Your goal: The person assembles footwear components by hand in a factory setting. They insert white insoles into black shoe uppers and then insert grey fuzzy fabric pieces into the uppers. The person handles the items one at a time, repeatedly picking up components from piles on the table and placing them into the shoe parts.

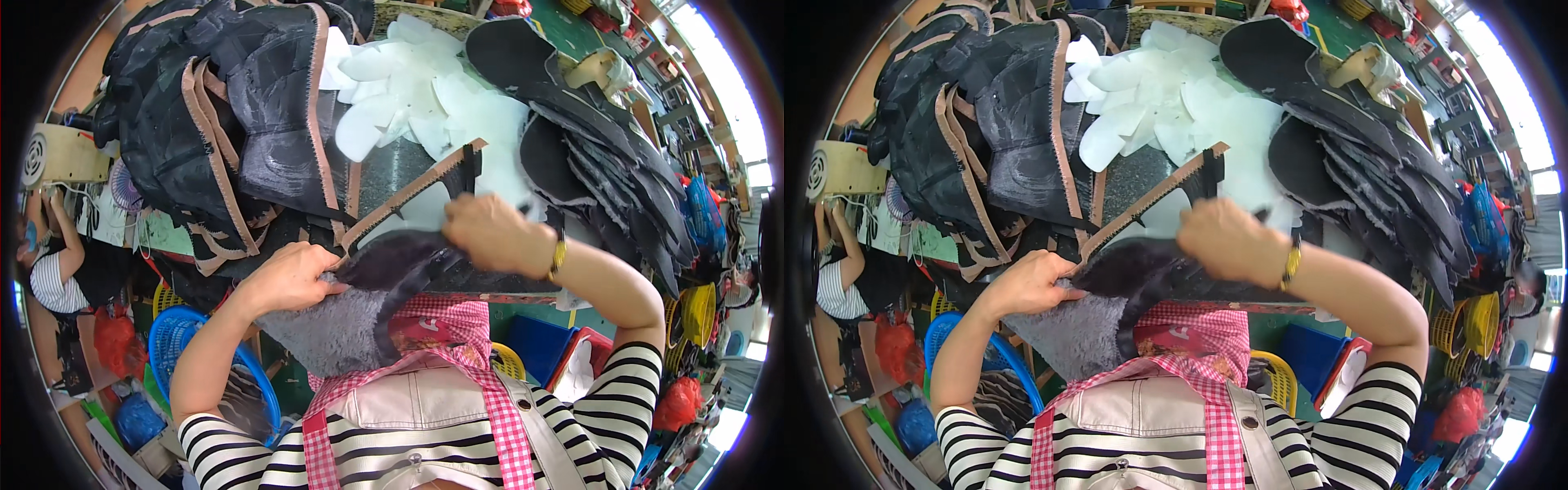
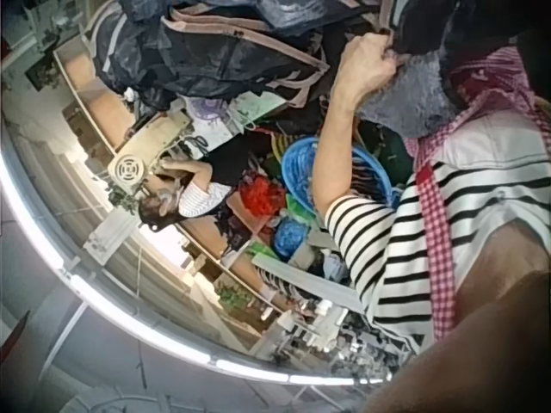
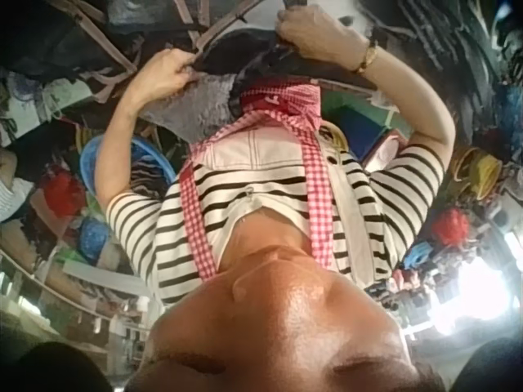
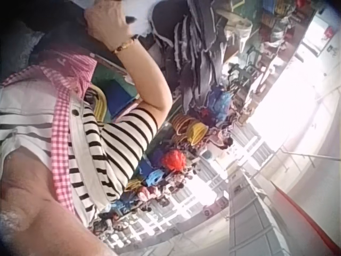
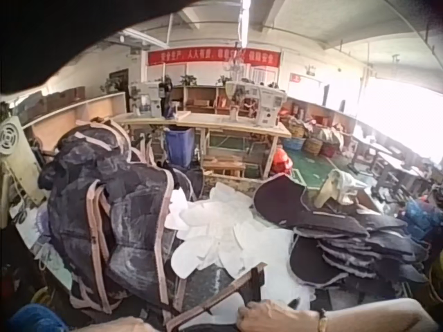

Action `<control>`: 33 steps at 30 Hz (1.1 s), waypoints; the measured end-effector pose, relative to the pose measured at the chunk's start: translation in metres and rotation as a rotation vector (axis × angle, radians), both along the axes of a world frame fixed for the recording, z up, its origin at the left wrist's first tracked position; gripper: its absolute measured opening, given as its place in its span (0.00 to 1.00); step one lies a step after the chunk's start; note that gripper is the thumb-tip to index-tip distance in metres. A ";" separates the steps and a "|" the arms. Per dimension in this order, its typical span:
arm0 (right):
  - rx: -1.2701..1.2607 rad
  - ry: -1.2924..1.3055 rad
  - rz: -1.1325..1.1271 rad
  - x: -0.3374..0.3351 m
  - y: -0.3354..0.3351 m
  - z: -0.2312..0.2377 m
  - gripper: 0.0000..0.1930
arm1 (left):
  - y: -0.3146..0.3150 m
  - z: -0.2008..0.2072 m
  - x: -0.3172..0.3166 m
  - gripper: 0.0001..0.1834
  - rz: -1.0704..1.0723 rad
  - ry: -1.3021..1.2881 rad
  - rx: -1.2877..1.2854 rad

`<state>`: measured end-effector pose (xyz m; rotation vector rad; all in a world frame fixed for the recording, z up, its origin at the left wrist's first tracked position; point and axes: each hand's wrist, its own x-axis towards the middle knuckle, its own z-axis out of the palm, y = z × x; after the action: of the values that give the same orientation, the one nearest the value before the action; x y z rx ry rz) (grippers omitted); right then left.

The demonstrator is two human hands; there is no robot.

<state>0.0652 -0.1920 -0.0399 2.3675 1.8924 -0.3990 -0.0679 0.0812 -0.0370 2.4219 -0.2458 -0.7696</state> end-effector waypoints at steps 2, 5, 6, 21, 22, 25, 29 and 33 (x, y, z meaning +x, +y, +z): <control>0.072 0.364 -0.007 -0.022 -0.011 0.011 0.09 | 0.001 -0.003 -0.002 0.11 0.018 -0.004 0.009; 0.037 0.673 0.045 -0.017 -0.005 0.015 0.20 | 0.001 0.004 0.001 0.13 0.050 0.062 0.032; -0.147 0.759 -0.028 -0.013 0.007 0.033 0.24 | 0.002 0.001 -0.001 0.13 0.046 0.045 0.040; -0.519 0.735 -0.097 -0.020 0.085 0.028 0.21 | 0.011 -0.016 -0.014 0.15 0.057 0.117 -0.068; -0.496 0.723 -0.127 -0.021 0.088 0.023 0.21 | 0.010 -0.011 -0.014 0.14 0.058 0.133 -0.065; -0.578 0.874 -0.021 -0.013 0.087 0.014 0.22 | 0.010 -0.004 -0.015 0.15 0.051 0.127 -0.128; -0.637 1.134 -0.027 -0.004 0.087 0.017 0.24 | 0.016 -0.010 -0.021 0.18 0.042 0.087 -0.247; -0.631 1.016 -0.153 -0.010 0.091 0.021 0.25 | 0.019 -0.013 -0.027 0.17 0.107 0.078 -0.371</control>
<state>0.0553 -0.1007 -0.0192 1.9578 1.4032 -2.1409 -0.0950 0.1001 -0.0498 2.0344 -0.2059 -0.7003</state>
